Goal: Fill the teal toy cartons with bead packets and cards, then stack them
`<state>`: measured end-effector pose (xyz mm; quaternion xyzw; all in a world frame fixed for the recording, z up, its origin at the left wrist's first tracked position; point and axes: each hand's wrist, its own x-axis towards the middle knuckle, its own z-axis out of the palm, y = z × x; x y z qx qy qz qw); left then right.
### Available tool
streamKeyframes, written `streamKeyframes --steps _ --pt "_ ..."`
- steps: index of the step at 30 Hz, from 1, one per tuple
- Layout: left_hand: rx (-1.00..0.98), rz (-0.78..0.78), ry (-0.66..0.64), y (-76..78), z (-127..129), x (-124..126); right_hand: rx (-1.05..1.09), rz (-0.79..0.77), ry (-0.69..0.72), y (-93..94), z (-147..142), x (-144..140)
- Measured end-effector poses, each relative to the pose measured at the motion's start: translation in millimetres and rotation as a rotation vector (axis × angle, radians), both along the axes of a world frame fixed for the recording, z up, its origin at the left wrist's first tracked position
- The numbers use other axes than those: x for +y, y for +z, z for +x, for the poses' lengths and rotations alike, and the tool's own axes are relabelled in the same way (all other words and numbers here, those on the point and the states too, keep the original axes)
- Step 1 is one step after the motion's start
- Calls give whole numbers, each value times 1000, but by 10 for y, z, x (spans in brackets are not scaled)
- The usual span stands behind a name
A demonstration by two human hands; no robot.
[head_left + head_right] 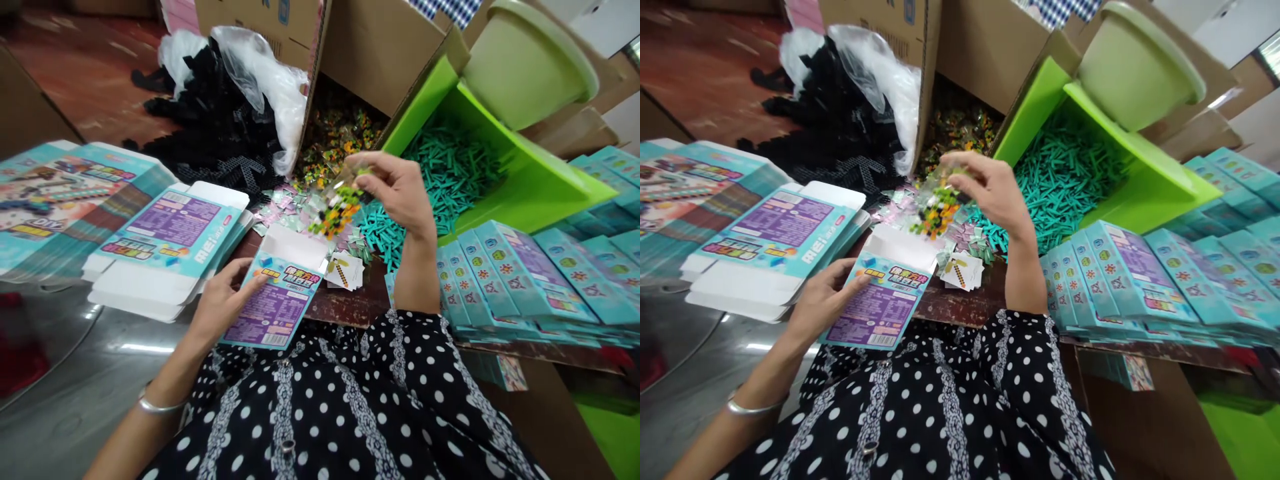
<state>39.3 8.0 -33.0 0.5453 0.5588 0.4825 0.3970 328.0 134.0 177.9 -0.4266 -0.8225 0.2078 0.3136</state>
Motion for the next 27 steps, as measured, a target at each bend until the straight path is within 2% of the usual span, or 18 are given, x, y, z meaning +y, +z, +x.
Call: streamKeyframes --steps 3,7,11,13,15,17,19,21,23,25,27 --pt "-32 7 -62 14 24 -13 -173 -94 134 -71 -148 -27" --pt "-56 12 -155 -1 113 -32 -397 -176 292 -299 -455 -23" --pt "-131 20 -124 -9 184 -62 -413 -153 402 -472 -636 -26" --pt "-171 21 -71 -7 185 -73 -338 -142 413 -494 -613 -56" --pt "-205 24 -14 -8 164 -78 -235 -164 343 -502 -542 -106" --pt "-237 34 40 -10 137 -76 -170 -231 255 -536 -481 -164" --pt "-244 48 76 -9 122 -73 -176 -306 231 -610 -472 -210" --pt "-224 61 88 -2 128 -76 -242 -327 283 -692 -505 -222" --pt "-205 77 89 9 147 -90 -358 -328 407 -725 -529 -197" --pt "-190 92 95 20 166 -108 -483 -360 539 -668 -500 -154" --pt "-170 91 88 31 175 -119 -514 -369 533 -537 -425 -124"
